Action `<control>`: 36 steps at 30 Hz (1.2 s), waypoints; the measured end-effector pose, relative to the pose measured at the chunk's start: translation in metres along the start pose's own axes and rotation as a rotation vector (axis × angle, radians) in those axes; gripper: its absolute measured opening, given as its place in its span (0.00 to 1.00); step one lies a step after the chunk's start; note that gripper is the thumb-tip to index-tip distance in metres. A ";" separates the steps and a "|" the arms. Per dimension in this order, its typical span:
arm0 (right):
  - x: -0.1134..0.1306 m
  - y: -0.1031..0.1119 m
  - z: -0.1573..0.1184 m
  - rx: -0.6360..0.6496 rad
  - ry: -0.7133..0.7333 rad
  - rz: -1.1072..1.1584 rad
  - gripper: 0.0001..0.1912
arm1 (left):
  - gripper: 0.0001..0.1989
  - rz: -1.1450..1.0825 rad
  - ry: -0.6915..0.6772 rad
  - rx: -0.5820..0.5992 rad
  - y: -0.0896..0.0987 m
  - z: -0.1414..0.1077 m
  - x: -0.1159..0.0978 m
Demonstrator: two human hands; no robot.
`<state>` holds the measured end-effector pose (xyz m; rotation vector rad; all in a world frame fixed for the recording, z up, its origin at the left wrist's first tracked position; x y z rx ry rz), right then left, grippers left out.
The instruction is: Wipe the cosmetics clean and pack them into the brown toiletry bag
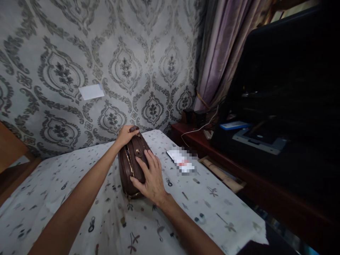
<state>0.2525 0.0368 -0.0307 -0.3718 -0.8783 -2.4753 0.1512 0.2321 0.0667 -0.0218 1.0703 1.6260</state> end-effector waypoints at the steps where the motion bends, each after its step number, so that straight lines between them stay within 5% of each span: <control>1: 0.000 0.000 0.000 0.000 0.000 0.002 0.31 | 0.14 -0.013 -0.008 0.007 0.000 0.000 -0.001; 10: 0.000 0.000 0.001 -0.007 -0.019 -0.001 0.31 | 0.15 -0.074 -0.023 0.032 0.004 -0.001 -0.003; 22: 0.002 0.002 0.001 -0.046 -0.002 0.038 0.28 | 0.17 -0.143 0.097 0.002 0.048 -0.026 0.035; 36: 0.001 0.001 0.001 -0.026 -0.003 0.015 0.29 | 0.12 -0.119 0.183 -0.131 0.037 -0.041 0.033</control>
Point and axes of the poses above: each hand's wrist, its own z-axis towards the middle knuckle, its own y-axis out of the back of the hand, x = y × z, the point moved 2 cm from there along z, towards the middle knuckle, and after that the axes turned 11 degrees about -y, right-handed, at the moved point
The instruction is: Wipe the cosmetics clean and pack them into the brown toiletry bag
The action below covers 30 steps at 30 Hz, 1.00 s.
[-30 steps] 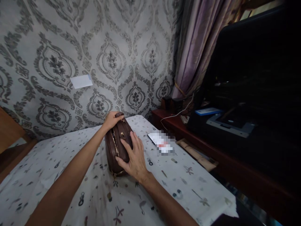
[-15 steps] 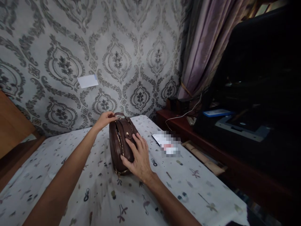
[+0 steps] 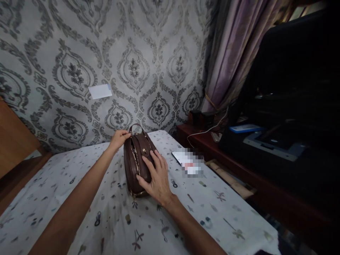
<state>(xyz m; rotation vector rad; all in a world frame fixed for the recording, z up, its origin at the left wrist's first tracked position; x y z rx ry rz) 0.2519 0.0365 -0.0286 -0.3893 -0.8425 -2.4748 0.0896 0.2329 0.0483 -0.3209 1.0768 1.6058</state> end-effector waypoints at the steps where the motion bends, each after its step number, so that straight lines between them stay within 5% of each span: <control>1: 0.000 0.000 0.000 0.003 -0.004 0.002 0.29 | 0.12 -0.009 0.010 -0.006 -0.001 -0.001 -0.001; 12: 0.000 0.000 0.000 0.011 -0.009 0.008 0.29 | 0.12 -0.018 0.003 0.024 -0.003 -0.010 -0.014; 20: 0.000 0.001 0.000 0.019 0.011 0.005 0.28 | 0.22 0.005 -0.117 0.058 -0.023 0.026 -0.033; 30: 0.001 0.001 0.000 0.024 0.008 -0.002 0.28 | 0.12 0.054 -0.182 0.140 -0.034 0.030 -0.048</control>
Point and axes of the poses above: each hand's wrist, its own z-axis towards the middle knuckle, its own y-axis out of the back of the hand, x = y × z, the point moved 2 cm from there along z, towards the middle knuckle, and after that the axes turned 11 degrees about -y, right-handed, at the moved point
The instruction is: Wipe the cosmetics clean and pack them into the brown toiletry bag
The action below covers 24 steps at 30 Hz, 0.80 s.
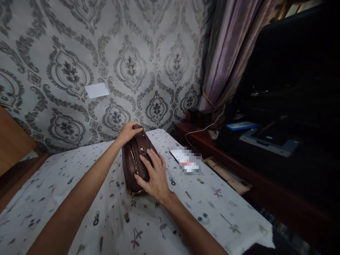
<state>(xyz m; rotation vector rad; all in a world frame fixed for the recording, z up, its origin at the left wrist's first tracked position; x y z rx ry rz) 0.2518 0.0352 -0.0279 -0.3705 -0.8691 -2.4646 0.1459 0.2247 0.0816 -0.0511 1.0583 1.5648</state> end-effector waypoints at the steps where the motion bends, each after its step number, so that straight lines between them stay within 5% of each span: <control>1: 0.000 0.000 0.000 0.001 0.002 0.000 0.28 | 0.12 0.001 0.000 0.001 -0.001 -0.002 -0.002; 24: -0.005 0.002 0.002 -0.001 0.007 -0.004 0.34 | 0.13 -0.064 0.031 -0.014 -0.010 -0.024 -0.019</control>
Point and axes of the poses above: each hand's wrist, its own z-axis towards the middle knuckle, its own y-axis out of the back of the hand, x = y × z, the point moved 2 cm from there along z, towards the middle knuckle, and after that the axes turned 11 degrees about -y, right-handed, at the moved point
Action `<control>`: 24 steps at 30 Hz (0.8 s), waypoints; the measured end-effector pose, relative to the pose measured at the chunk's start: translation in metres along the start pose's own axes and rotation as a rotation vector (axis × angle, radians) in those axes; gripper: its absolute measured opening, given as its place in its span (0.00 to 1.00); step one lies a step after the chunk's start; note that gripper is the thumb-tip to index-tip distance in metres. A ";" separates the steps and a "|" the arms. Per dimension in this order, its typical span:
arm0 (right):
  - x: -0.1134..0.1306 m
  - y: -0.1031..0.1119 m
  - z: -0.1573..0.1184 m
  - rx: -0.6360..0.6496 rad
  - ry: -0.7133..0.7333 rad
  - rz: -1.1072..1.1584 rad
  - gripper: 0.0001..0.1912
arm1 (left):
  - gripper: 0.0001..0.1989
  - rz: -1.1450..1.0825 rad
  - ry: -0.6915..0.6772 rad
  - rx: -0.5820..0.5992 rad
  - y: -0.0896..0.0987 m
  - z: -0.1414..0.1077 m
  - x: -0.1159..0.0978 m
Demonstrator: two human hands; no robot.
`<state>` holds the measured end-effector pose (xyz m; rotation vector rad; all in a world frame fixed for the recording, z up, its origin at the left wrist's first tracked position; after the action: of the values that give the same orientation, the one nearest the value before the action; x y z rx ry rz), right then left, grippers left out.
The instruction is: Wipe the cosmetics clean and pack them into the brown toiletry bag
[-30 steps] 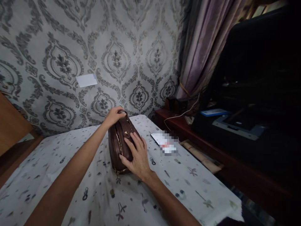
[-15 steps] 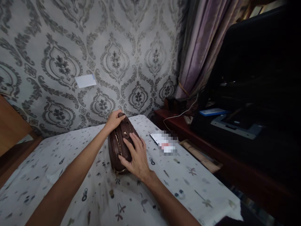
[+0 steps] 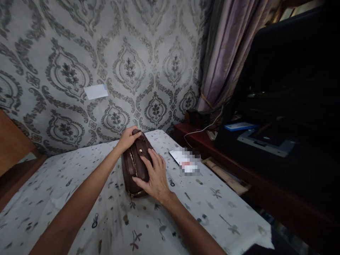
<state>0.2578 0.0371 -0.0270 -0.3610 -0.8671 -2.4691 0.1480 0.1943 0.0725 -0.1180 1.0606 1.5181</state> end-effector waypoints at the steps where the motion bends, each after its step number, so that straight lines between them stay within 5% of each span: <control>1: 0.000 0.001 0.000 0.002 -0.006 0.013 0.34 | 0.13 -0.002 -0.002 0.002 0.000 0.000 0.000; 7: -0.004 0.004 0.000 -0.045 -0.156 0.182 0.20 | 0.13 -0.004 -0.019 0.019 0.001 0.000 0.000; 16: -0.019 -0.010 0.000 -0.074 -0.473 0.490 0.21 | 0.11 0.129 -0.098 0.105 -0.002 -0.023 -0.016; 24: -0.019 -0.007 0.003 -0.033 -0.562 0.644 0.21 | 0.18 0.400 -0.068 0.285 0.000 -0.036 -0.033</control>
<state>0.2702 0.0506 -0.0362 -1.1797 -0.7552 -1.7950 0.1393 0.1457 0.0722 0.3613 1.2858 1.6888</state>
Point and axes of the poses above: each hand's wrist, its own z-axis towards the middle knuckle, its own y-axis out of the back of the hand, x = y × z, the point moved 2 cm from there along z, towards the middle knuckle, and after that the axes turned 11 degrees about -y, right-handed, at the moved point
